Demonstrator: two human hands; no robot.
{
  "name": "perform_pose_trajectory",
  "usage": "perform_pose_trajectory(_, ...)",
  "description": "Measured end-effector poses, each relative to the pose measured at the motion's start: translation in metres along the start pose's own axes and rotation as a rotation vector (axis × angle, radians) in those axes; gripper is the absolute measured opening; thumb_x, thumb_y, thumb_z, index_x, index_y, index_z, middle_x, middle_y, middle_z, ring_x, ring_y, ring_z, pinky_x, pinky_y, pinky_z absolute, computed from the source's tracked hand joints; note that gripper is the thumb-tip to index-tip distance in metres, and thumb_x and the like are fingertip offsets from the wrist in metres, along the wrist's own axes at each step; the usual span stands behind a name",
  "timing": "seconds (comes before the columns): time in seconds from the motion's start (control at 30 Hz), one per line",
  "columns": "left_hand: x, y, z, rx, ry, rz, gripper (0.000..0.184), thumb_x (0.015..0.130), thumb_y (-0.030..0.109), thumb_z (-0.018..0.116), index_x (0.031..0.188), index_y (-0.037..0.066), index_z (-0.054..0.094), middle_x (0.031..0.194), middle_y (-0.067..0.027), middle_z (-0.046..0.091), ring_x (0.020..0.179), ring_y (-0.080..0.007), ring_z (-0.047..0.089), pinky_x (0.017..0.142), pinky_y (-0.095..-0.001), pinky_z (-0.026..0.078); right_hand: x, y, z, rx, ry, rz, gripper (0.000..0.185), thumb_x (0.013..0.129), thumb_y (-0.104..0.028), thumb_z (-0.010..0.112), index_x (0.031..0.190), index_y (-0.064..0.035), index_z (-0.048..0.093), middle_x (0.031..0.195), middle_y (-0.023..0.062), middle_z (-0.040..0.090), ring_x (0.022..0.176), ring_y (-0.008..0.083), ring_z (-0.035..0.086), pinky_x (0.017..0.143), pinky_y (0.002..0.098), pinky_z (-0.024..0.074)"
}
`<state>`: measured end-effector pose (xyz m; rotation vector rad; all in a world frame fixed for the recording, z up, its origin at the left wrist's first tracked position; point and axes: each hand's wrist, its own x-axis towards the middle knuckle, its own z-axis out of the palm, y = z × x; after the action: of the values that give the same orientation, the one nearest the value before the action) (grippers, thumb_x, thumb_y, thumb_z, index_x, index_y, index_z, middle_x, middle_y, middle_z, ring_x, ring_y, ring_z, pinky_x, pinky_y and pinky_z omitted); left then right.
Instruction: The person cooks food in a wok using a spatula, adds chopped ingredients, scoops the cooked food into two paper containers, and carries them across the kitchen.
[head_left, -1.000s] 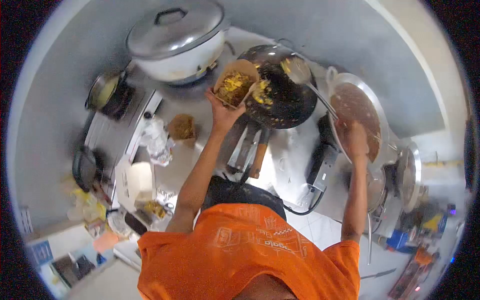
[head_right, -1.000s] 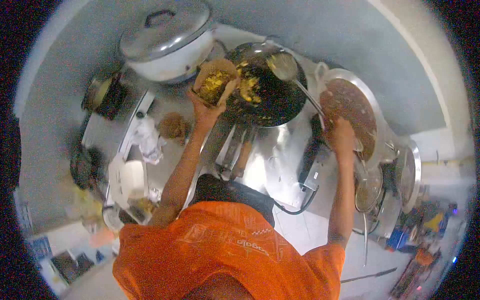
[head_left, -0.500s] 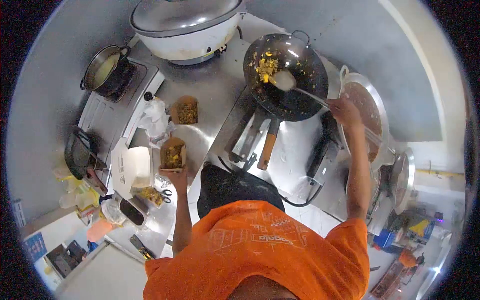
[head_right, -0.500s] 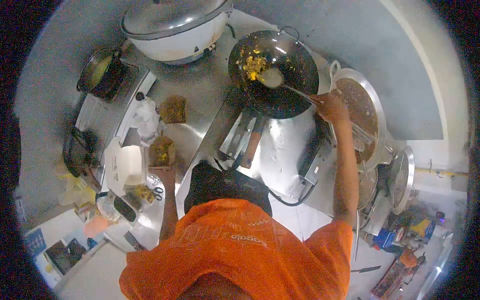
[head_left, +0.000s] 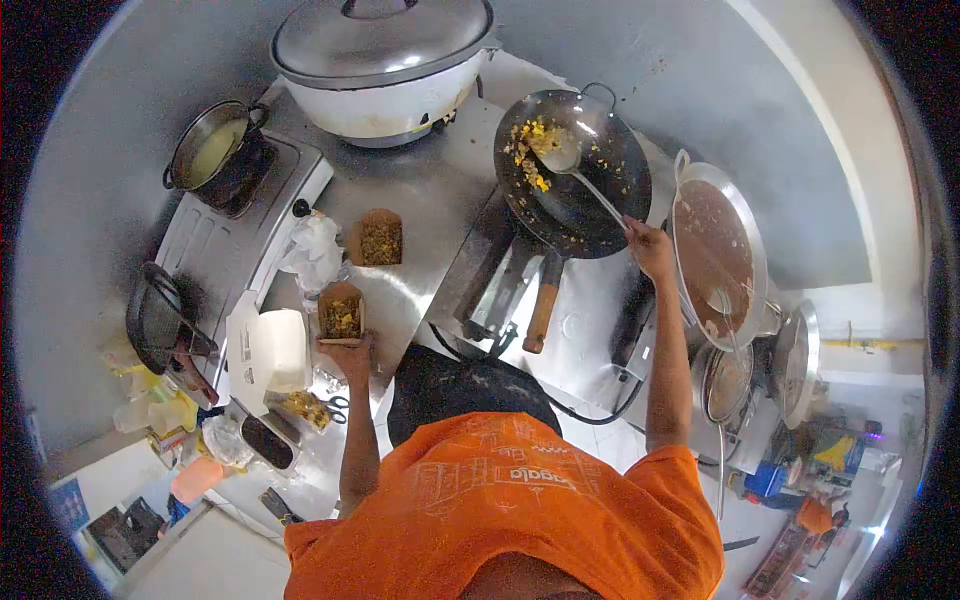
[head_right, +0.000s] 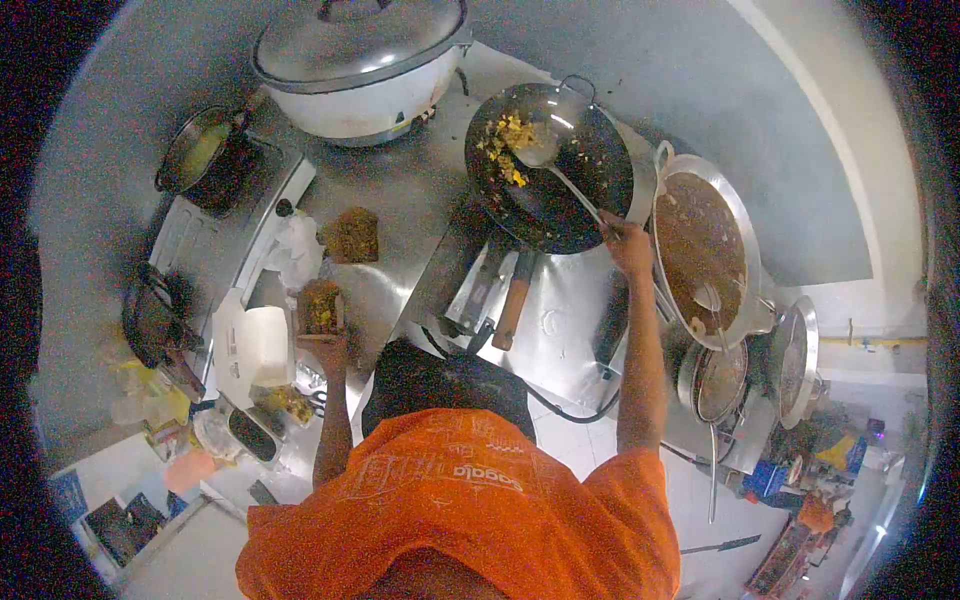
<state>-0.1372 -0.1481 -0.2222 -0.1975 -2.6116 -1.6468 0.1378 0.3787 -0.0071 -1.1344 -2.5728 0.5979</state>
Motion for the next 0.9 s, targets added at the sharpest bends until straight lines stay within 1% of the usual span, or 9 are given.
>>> perform_pose_trajectory(0.1,0.01,-0.003,-0.001,0.099,-0.04,0.116,0.106,0.067,0.041,0.079,0.144,0.002,0.016,0.145,-0.0173,0.028,0.133,-0.0333,0.03,0.109,-0.045,0.03,-0.023,-0.032,-0.027,-0.055,0.064,0.017,0.027,0.09,-0.015,0.059,0.117,-0.0135,0.065,0.071,0.005,0.064,0.062,0.0074,0.053,0.061,0.0256,0.0447)
perform_pose_trajectory(0.27,0.027,-0.003,-0.005,0.002,-0.089,0.139,0.105,0.054,0.027,0.085,0.138,-0.001,0.028,0.136,-0.0177,0.039,0.124,-0.0355,0.038,0.106,-0.0462,0.03,-0.052,-0.076,-0.062,-0.192,0.081,-0.006,0.027,0.09,-0.016,0.06,0.116,-0.0121,0.066,0.074,0.004,0.065,0.063,0.0066,0.05,0.061,0.0255,0.0445)
perform_pose_trajectory(0.37,0.033,0.012,-0.022,0.144,-0.13,0.242,0.102,0.052,0.028,0.086,0.135,0.0,0.035,0.13,-0.0166,0.047,0.118,-0.0361,0.043,0.105,-0.0457,0.03,-0.07,-0.137,-0.077,0.041,-0.023,0.095,0.027,0.089,-0.016,0.062,0.116,-0.0118,0.066,0.078,0.0028,0.064,0.065,0.0073,0.052,0.064,0.026,0.0449)
perform_pose_trajectory(0.4,0.033,0.021,-0.032,0.255,-0.122,0.33,0.1,0.051,0.03,0.086,0.133,-0.001,0.037,0.127,-0.0172,0.049,0.116,-0.0358,0.044,0.104,-0.045,0.031,-0.076,-0.145,-0.07,0.052,-0.015,0.076,0.026,0.088,-0.016,0.063,0.114,-0.0119,0.067,0.083,0.0059,0.066,0.069,0.0127,0.057,0.065,0.028,0.0468)
perform_pose_trajectory(0.47,0.029,-0.01,-0.02,0.101,-0.065,0.209,0.101,0.051,0.031,0.086,0.133,-0.003,0.037,0.125,-0.0186,0.049,0.115,-0.0363,0.044,0.104,-0.0454,0.03,-0.086,-0.158,-0.059,0.073,0.011,0.047,0.025,0.085,-0.018,0.065,0.11,-0.012,0.068,0.093,0.0122,0.07,0.077,0.0235,0.069,0.069,0.0321,0.0507)
perform_pose_trajectory(0.63,0.023,-0.012,-0.019,-0.038,0.076,0.104,0.103,0.052,0.036,0.086,0.131,-0.004,0.034,0.124,-0.0206,0.045,0.116,-0.0387,0.043,0.103,-0.0469,0.031,-0.108,-0.2,0.007,-0.295,0.027,-0.118,0.013,0.083,-0.021,0.067,0.094,-0.0167,0.071,0.082,0.0106,0.068,0.067,0.0311,0.066,0.06,0.0371,0.0505)
perform_pose_trajectory(0.67,0.025,-0.024,-0.018,0.027,0.019,0.136,0.104,0.052,0.036,0.086,0.132,-0.004,0.033,0.124,-0.0211,0.044,0.117,-0.0386,0.042,0.102,-0.0472,0.031,-0.109,-0.212,0.028,-0.181,0.073,-0.176,0.016,0.081,-0.022,0.067,0.097,-0.0204,0.071,0.081,0.0105,0.066,0.069,0.0327,0.064,0.058,0.0397,0.0501)
perform_pose_trajectory(0.77,0.033,-0.059,-0.016,0.174,-0.118,0.192,0.104,0.052,0.035,0.085,0.133,-0.003,0.031,0.125,-0.0223,0.043,0.117,-0.0382,0.041,0.101,-0.0479,0.032,-0.117,-0.221,0.087,-0.306,0.014,-0.306,0.035,0.077,-0.017,0.065,0.11,-0.0286,0.067,0.088,0.001,0.067,0.068,0.0241,0.065,0.057,0.0369,0.0508)
perform_pose_trajectory(0.9,0.031,-0.073,-0.008,0.355,-0.113,0.237,0.099,0.054,0.03,0.083,0.133,-0.002,0.032,0.123,-0.0227,0.043,0.115,-0.0379,0.04,0.099,-0.0485,0.033,-0.12,-0.257,0.117,-0.508,0.027,-0.308,0.031,0.081,-0.018,0.062,0.108,-0.0313,0.068,0.092,-0.0007,0.067,0.071,0.0223,0.065,0.061,0.0361,0.0509)
